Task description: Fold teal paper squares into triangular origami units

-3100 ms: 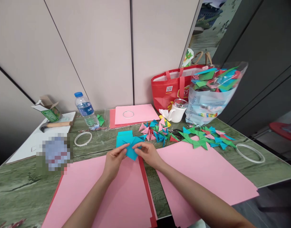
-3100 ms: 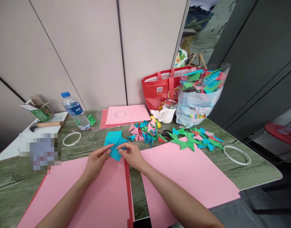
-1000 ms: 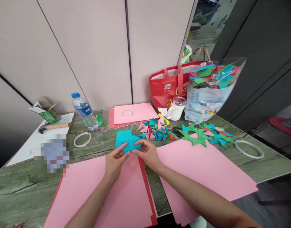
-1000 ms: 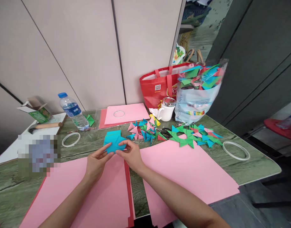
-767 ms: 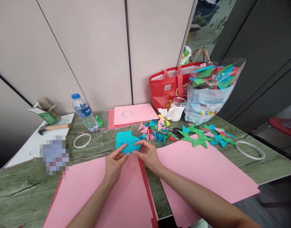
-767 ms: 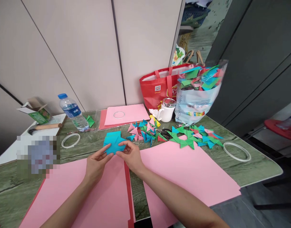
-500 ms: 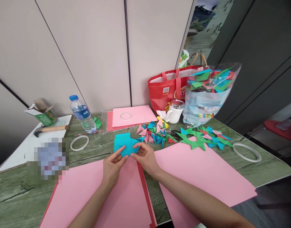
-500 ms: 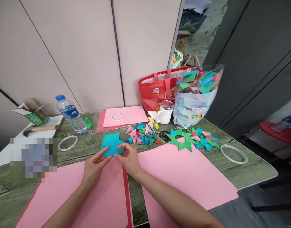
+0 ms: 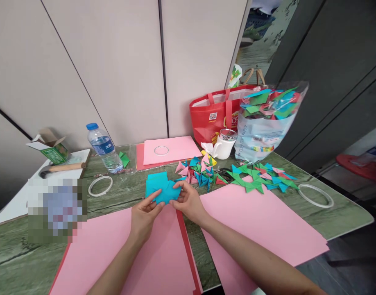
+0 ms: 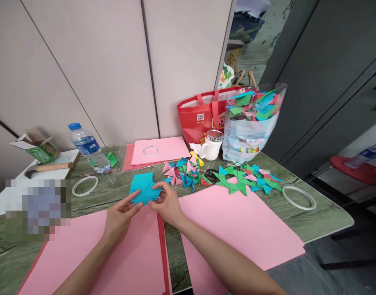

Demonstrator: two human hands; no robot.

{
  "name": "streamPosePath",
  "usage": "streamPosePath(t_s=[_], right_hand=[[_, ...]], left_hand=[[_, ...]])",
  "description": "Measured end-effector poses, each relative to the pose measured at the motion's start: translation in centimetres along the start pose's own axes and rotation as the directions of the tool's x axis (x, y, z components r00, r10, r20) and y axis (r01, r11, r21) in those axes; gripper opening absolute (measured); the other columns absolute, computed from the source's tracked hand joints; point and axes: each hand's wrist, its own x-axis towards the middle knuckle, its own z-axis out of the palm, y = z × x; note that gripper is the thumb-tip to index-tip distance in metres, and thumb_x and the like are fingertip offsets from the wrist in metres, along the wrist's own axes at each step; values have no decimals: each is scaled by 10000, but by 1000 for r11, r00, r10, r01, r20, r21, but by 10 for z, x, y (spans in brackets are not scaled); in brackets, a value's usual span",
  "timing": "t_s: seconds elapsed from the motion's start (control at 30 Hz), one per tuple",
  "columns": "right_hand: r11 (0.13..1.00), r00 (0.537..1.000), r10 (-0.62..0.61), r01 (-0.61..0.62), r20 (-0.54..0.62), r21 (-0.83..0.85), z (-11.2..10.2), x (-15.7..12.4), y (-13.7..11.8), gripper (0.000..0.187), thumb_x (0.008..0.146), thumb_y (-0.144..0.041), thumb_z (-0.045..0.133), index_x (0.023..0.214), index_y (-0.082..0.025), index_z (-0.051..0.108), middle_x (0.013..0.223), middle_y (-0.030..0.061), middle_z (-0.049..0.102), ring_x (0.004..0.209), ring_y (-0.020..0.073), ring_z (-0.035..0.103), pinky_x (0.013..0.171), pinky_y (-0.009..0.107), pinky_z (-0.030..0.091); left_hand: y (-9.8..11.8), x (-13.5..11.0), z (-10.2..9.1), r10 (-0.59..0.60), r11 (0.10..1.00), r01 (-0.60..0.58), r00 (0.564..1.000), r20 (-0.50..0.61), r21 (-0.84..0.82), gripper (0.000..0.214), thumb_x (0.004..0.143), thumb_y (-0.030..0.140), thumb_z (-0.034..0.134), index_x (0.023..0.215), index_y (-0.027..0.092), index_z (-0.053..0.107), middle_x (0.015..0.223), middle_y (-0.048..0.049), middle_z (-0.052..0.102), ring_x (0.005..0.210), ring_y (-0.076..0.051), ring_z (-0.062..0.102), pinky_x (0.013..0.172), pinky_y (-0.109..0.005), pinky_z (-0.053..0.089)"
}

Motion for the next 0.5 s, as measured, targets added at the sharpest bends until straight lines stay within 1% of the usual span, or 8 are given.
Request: streamPosePath(t_s=[0.1, 0.2, 0.27, 0.4, 0.5], right_hand=[[996, 1000, 16, -18, 23, 91, -2, 1, 1, 377, 580, -105, 586, 877, -227, 387, 719, -43, 487, 601, 94, 527, 526, 205, 442], [992, 999, -5, -1, 41, 129, -3, 2, 1, 379, 579, -89, 572, 878, -228, 385, 750, -38, 479, 619, 87, 520, 529, 196, 429], [989, 998, -15, 6, 59, 148, -4, 3, 2, 362, 583, -82, 560, 872, -223, 393, 737, -41, 473, 616, 82, 508, 529, 189, 416], [989, 995, -20, 5, 98, 148, -5, 4, 3, 335, 583, -74, 543, 857, -214, 411, 704, -50, 469, 601, 77, 494, 520, 182, 398], [992, 989, 7, -26, 146, 126, -6, 4, 3, 319, 582, -78, 531, 851, -211, 421, 689, -52, 483, 596, 83, 498, 527, 193, 415]], left_hand=[[0, 2, -1, -8, 999, 9, 999, 34, -40, 511, 551, 228, 733, 1042, 148, 617, 748, -48, 714, 691, -174, 633, 691, -266, 499], [3, 3, -1, -16, 996, 23, 997, 74, -88, 513, 551, 222, 734, 1045, 154, 613, 796, -56, 717, 741, -187, 640, 742, -291, 494], [4, 4, -2, -30, 996, 37, 996, 81, -84, 509, 545, 216, 738, 1036, 156, 618, 794, -56, 718, 742, -188, 641, 741, -293, 492], [6, 5, -4, -48, 996, 54, 995, 87, -67, 528, 525, 208, 748, 1034, 153, 619, 718, -41, 719, 688, -172, 637, 711, -275, 485], [6, 7, -7, -72, 995, 79, 992, 104, -65, 547, 515, 208, 751, 1042, 154, 613, 755, -48, 717, 712, -181, 635, 704, -276, 480]])
